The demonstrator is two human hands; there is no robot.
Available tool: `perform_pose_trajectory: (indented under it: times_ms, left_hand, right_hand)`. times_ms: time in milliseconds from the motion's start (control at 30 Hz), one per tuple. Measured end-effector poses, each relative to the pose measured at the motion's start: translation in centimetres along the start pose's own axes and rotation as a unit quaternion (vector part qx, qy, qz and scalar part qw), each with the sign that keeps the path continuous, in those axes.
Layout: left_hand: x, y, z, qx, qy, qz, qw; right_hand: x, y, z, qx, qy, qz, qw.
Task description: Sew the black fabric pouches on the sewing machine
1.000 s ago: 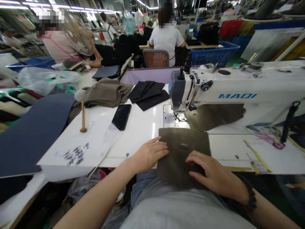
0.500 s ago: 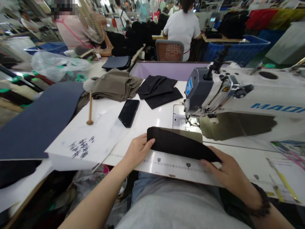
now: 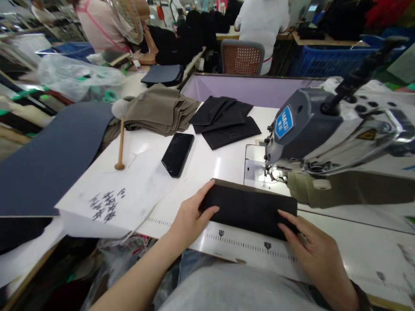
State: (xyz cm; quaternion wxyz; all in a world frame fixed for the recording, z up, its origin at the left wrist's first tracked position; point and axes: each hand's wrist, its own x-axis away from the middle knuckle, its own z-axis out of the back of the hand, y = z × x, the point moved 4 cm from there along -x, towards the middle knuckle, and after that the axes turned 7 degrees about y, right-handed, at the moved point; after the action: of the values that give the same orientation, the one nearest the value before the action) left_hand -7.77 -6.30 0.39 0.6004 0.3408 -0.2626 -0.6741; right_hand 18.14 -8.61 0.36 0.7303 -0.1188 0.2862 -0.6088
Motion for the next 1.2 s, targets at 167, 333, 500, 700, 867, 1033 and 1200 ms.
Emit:
perform_pose_trajectory:
  times_ms: [167, 333, 500, 700, 867, 1033, 1200]
  left_hand:
    - [-0.4, 0.6, 0.2, -0.037, -0.009, -0.088, 0.995]
    - [-1.0, 0.7, -0.4, -0.037, -0.036, -0.104, 0.993]
    - [-1.5, 0.3, -0.8, -0.059, -0.014, -0.079, 0.995]
    - [-1.6, 0.4, -0.8, -0.069, -0.016, -0.062, 0.996]
    - [-1.9, 0.4, -0.9, -0.079, -0.029, -0.031, 0.996]
    - [-1.9, 0.2, -0.9, -0.066, -0.033, -0.018, 0.997]
    - [-2.0, 0.2, -0.9, -0.062, -0.038, -0.007, 0.997]
  right_hand:
    - [-0.3, 0.1, 0.0, 0.027, 0.019, 0.004, 0.999]
    - [-0.5, 0.4, -0.1, 0.052, 0.024, -0.006, 0.998]
    - [-0.4, 0.6, -0.2, 0.078, 0.019, 0.011, 0.997]
    - [-0.2, 0.9, -0.3, 0.101, 0.015, 0.03, 0.994]
    - [-0.5, 1.0, -0.6, 0.129, 0.007, 0.042, 0.991]
    - [-0.6, 1.1, -0.6, 0.152, 0.008, 0.05, 0.987]
    - [-0.2, 1.8, -0.7, 0.15, -0.025, 0.07, 0.986]
